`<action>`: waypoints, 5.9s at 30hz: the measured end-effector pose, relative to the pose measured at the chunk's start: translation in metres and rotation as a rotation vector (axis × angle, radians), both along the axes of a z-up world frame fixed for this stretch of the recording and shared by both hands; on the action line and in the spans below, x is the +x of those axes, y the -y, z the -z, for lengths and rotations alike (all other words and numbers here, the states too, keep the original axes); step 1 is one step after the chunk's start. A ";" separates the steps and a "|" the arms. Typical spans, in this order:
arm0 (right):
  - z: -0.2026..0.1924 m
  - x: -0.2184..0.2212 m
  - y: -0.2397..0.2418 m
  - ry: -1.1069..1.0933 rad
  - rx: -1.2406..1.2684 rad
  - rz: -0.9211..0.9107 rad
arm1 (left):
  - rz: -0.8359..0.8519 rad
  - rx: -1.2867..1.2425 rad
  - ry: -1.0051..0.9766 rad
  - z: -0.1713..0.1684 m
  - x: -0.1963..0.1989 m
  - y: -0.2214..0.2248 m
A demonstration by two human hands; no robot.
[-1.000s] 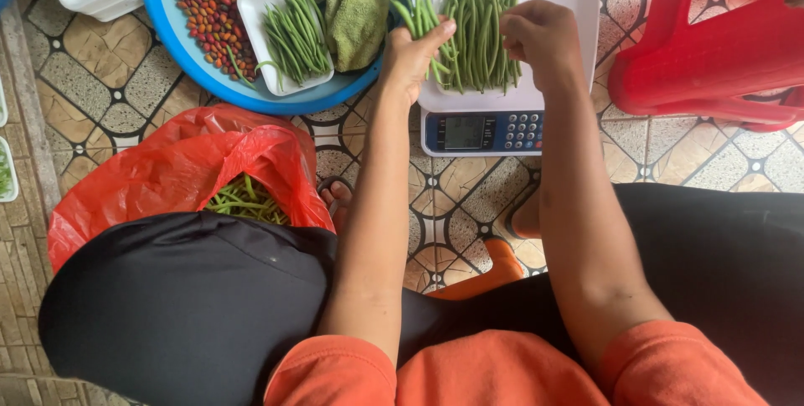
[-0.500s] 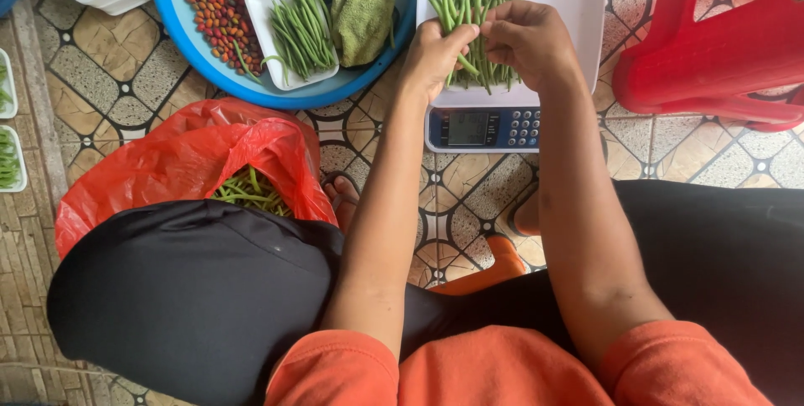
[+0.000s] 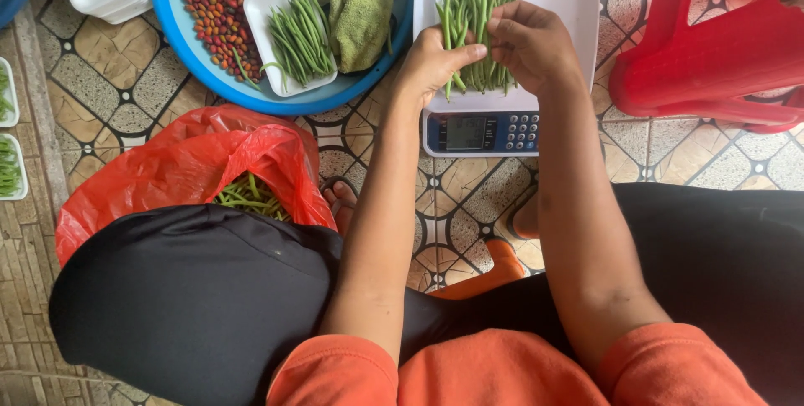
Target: Sorting and arranging long beans by aligning their ends and weighing them on a digital scale.
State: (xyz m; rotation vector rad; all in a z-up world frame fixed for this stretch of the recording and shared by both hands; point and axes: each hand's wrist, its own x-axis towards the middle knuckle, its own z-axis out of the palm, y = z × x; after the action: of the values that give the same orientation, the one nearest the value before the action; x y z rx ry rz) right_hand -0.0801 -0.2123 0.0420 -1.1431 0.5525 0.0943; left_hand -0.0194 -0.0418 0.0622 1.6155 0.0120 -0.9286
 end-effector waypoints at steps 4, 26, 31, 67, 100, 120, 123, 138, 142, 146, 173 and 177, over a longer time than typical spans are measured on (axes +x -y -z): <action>0.001 0.001 0.006 -0.029 0.030 0.026 | 0.039 0.198 0.067 -0.011 0.001 0.006; 0.074 0.006 0.009 -0.210 -0.968 -0.040 | 0.032 0.532 0.394 0.082 0.013 0.055; 0.063 0.007 0.008 -0.233 -0.959 -0.016 | 0.028 0.505 0.419 0.083 0.016 0.052; 0.071 0.048 0.050 -0.150 -0.995 0.024 | -0.157 0.232 0.135 0.041 0.048 0.023; -0.045 0.063 -0.021 -0.008 0.376 -0.002 | -0.483 -0.355 0.536 0.006 0.052 -0.125; 0.057 0.066 -0.217 -0.496 0.085 -0.171 | -0.417 0.770 0.158 0.123 0.090 -0.189; 0.074 0.083 -0.226 -0.509 0.049 -0.115 | -0.398 0.855 0.179 0.148 0.097 -0.182; 0.107 0.162 -0.264 -0.295 -0.113 -0.371 | -0.579 0.609 0.396 0.181 0.126 -0.266; 0.138 0.179 -0.258 -0.273 -0.224 -0.353 | -0.466 0.475 0.559 0.156 0.123 -0.258; 0.114 0.167 -0.242 -0.023 -0.067 -0.314 | -0.170 0.339 0.270 0.121 0.114 -0.235; 0.088 0.107 -0.198 -0.256 -0.014 -0.176 | -0.353 1.033 0.385 0.176 0.114 -0.162; 0.089 0.103 -0.197 -0.235 -0.042 -0.215 | -0.287 1.052 0.291 0.170 0.119 -0.177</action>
State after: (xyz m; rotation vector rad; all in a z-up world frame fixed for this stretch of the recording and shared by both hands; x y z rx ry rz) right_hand 0.0225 -0.0156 -0.0470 -1.2381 0.6403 0.4082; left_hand 0.0995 0.1350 -0.1083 2.6096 0.6002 -0.4401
